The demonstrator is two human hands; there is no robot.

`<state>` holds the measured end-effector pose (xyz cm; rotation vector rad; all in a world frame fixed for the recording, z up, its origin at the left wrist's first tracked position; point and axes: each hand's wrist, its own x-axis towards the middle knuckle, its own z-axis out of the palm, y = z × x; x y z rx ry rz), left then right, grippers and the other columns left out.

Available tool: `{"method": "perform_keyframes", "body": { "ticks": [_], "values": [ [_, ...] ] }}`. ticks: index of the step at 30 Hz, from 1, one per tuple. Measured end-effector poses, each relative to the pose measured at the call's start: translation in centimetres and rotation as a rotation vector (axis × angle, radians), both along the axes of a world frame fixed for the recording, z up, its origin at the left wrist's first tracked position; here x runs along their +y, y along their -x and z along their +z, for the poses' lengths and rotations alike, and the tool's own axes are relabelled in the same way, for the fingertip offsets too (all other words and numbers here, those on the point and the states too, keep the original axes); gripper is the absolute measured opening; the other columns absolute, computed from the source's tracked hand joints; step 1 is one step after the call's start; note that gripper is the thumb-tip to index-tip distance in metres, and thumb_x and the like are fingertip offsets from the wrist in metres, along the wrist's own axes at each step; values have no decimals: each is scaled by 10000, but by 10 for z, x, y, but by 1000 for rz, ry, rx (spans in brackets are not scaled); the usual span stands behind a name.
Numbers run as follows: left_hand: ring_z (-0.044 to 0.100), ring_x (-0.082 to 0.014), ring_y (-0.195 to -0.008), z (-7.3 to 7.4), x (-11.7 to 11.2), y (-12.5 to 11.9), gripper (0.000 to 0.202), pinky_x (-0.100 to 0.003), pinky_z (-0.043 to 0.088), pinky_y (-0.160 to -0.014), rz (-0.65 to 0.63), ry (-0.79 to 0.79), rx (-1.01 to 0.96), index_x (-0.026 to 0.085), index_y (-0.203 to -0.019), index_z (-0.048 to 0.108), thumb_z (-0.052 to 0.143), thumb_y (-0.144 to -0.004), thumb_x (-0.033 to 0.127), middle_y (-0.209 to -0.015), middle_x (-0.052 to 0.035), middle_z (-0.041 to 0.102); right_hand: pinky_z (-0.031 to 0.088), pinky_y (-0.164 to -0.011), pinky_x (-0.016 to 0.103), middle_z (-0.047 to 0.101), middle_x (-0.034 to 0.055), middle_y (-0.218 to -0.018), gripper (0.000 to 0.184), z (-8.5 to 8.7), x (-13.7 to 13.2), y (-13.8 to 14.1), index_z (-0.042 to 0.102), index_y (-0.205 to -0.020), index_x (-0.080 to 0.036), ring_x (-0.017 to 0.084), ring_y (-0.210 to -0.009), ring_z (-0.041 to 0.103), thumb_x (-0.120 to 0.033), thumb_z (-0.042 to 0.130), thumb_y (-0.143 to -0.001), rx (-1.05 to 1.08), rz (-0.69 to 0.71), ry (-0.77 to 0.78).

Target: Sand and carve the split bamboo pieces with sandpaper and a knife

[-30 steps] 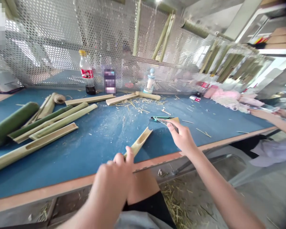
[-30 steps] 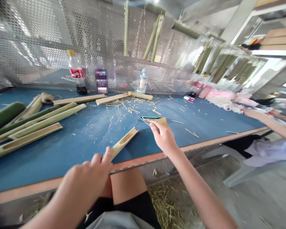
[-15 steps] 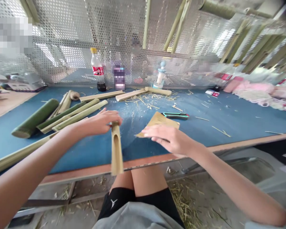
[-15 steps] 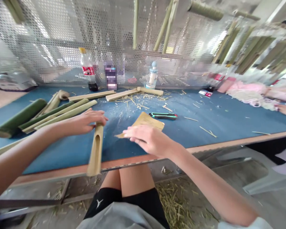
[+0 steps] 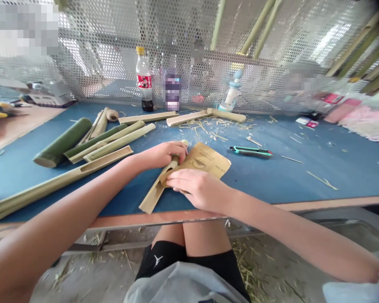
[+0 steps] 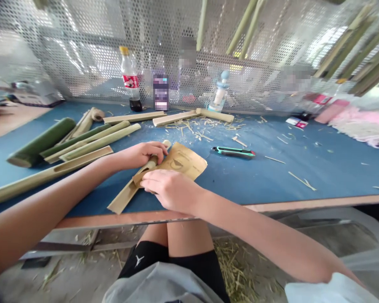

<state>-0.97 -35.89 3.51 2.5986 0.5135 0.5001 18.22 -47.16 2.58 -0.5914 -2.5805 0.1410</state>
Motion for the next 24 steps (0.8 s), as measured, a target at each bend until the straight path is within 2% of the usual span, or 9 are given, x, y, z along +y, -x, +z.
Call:
{"method": "perform_keyframes", "body": {
  "ticks": [4, 6, 9, 13, 16, 19, 24],
  "values": [
    [427, -218, -1318, 1, 2, 4, 425, -405, 292, -1141, 7, 14, 49, 160, -909, 635, 377, -627, -28, -1347, -66, 530, 428, -1093, 417, 609, 151, -1309, 369, 2, -2, 9, 627, -1222, -91, 222, -1254, 536, -65, 399, -933, -21, -35, -13],
    [384, -215, -1356, 2, 2, 3, 447, -397, 272, -1153, 2, 9, 66, 162, -929, 630, 367, -623, -30, -1360, -63, 520, 429, -1088, 425, 605, 156, -1314, 380, 4, -7, 13, 623, -1224, -82, 234, -1252, 538, -61, 390, -925, -55, -47, -10],
    [402, -200, -1343, 6, -3, -3, 451, -365, 270, -1157, -29, -8, 92, 170, -903, 633, 361, -600, -24, -1299, -39, 561, 473, -1041, 365, 669, 128, -1212, 350, 6, -22, 20, 663, -1142, -94, 210, -1155, 606, -53, 409, -905, -48, 6, 104],
    [449, -194, -1299, 12, -9, -10, 427, -335, 303, -1136, -50, -27, 118, 165, -844, 640, 354, -589, -23, -1212, -40, 598, 396, -1103, 265, 654, 90, -1256, 370, 5, -33, 23, 636, -1197, -86, 163, -1220, 561, -37, 446, -883, 5, 174, 257],
    [464, -196, -1276, 13, -10, -10, 491, -330, 331, -1111, -44, -37, 109, 159, -947, 641, 350, -601, -29, -1230, -53, 585, 442, -1063, 291, 686, 76, -1192, 328, 4, -23, 20, 674, -1115, -127, 164, -1160, 603, -52, 423, -918, 31, 53, 235],
    [499, -190, -1227, 11, -8, -8, 529, -306, 373, -1062, -47, -40, 94, 162, -1014, 631, 349, -608, -26, -1245, -56, 571, 475, -1032, 345, 687, 115, -1178, 312, 2, -24, 22, 686, -1082, -106, 199, -1129, 620, -67, 417, -926, 31, -52, 151],
    [512, -181, -1182, 7, -4, -6, 427, -286, 363, -1057, -66, -49, 69, 174, -848, 624, 357, -566, -5, -1146, -37, 597, 373, -1133, 296, 654, 114, -1253, 338, -4, -49, 32, 651, -1165, -78, 168, -1237, 549, -60, 463, -885, 57, 122, 169]
  ]
}}
